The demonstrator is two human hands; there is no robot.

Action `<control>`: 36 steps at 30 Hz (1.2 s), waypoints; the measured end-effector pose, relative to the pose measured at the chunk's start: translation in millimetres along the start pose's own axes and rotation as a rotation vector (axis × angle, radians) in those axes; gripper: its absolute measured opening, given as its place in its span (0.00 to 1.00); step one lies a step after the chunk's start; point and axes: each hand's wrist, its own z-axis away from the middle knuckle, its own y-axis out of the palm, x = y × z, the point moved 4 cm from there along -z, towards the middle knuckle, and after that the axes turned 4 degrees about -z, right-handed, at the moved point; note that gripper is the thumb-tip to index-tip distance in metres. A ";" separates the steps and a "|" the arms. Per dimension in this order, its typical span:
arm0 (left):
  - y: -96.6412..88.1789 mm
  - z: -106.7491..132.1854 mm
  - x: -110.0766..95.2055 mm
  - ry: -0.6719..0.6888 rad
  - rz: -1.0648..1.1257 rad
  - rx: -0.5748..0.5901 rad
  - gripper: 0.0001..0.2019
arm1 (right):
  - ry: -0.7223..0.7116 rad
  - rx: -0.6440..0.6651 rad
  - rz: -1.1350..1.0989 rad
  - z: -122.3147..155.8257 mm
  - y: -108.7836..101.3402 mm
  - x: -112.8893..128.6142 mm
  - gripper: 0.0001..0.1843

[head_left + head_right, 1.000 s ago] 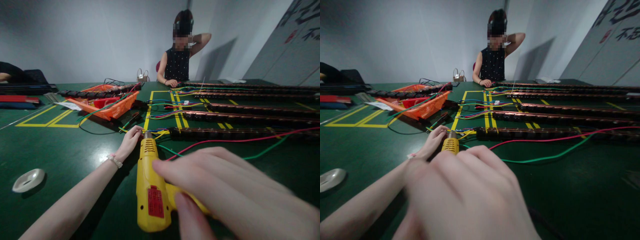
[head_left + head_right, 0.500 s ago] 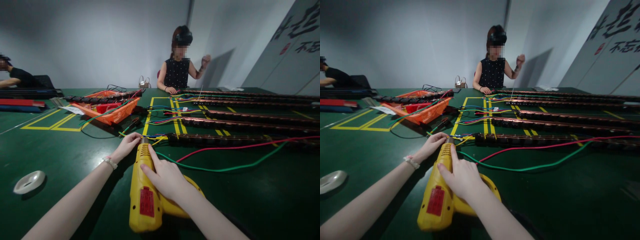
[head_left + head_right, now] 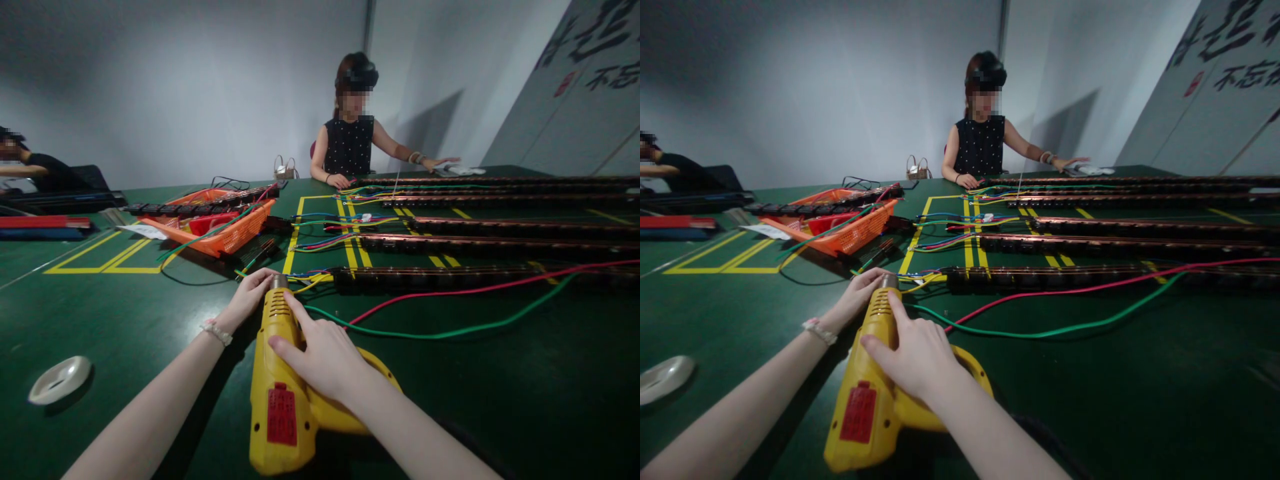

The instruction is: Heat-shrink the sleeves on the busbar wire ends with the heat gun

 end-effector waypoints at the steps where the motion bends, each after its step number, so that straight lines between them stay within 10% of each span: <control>1: 0.2 0.4 0.3 -0.009 0.018 0.007 0.18 | 0.005 0.003 -0.010 0.3 -1.3 -1.4 0.44; 20: 0.5 -2.6 8.6 -0.019 0.097 0.038 0.17 | 0.287 -0.032 -0.117 30.9 -46.7 -62.8 0.39; 36: 6.8 -6.3 9.7 0.068 0.008 0.007 0.16 | 0.466 -0.008 0.057 25.8 -48.7 -60.6 0.36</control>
